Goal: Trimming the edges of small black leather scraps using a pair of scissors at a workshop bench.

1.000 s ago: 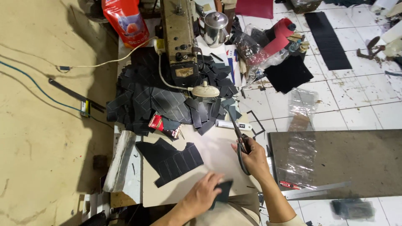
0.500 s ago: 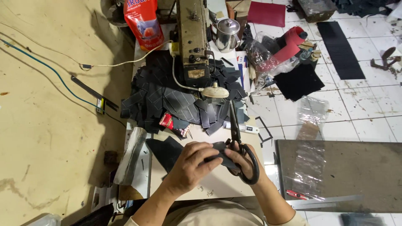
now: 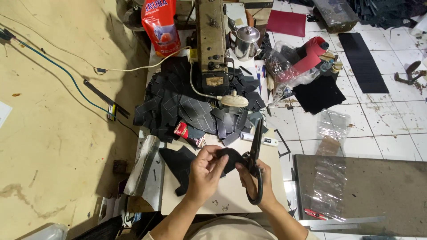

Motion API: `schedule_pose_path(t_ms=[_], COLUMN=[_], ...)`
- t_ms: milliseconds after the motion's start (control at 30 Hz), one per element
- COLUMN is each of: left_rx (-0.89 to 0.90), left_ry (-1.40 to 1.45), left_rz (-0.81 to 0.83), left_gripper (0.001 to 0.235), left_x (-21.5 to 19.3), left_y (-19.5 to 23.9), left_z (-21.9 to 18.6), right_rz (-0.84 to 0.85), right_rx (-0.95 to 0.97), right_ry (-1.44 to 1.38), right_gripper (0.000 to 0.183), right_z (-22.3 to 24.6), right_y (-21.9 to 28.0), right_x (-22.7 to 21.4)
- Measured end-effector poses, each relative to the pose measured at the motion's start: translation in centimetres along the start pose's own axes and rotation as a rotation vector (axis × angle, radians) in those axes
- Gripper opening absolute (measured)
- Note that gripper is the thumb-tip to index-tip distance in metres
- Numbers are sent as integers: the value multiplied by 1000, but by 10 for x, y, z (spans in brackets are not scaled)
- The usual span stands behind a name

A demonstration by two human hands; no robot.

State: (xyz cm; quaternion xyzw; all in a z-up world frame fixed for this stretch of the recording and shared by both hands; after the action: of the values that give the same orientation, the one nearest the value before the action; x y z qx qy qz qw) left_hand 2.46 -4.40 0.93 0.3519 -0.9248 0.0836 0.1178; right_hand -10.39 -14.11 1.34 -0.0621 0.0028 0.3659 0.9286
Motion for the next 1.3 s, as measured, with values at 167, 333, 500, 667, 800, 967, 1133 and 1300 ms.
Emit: schedule_pose_path(t_ms=[167, 333, 500, 667, 800, 967, 1133, 1300], left_rx=[220, 343, 351, 387, 388, 453, 544, 514], left_ry=[-266, -426, -394, -508, -550, -623, -655, -648], left_rz=[150, 268, 180, 100, 107, 107, 129, 138], left_gripper=[50, 28, 30, 44, 45, 44, 42, 44], left_x=[12, 13, 1, -1, 3, 9, 11, 12], left_y=[1, -4, -12, -17, -15, -12, -14, -14], left_z=[-39, -48, -61, -67, -64, -69, -73, -72], right_rz=[-94, -7, 151, 347, 330, 312, 325, 305], right_rx=[142, 46, 40, 68, 36, -1, 25, 14], right_ry=[24, -90, -134, -58, 33, 93, 116, 141], right_gripper=[15, 22, 50, 87, 94, 91, 92, 95], right_z=[-23, -19, -15, -21, -17, -14, -18, -22], right_y=[4, 9, 22, 37, 34, 30, 29, 28], right_x=[-12, -9, -7, 2, 3, 3, 1, 1])
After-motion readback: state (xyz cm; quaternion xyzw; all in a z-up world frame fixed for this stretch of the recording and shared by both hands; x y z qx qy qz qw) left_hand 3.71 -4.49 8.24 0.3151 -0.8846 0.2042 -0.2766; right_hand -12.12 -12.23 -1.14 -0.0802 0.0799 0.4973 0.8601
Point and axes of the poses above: each hand's wrist, its own y-axis away from the middle knuckle, its own x-axis out of the palm, z = x × y, the point moved 4 cm from there along -y, towards the middle knuckle, and after that the axes turned 1 degree about y, right-handed, at the moved point
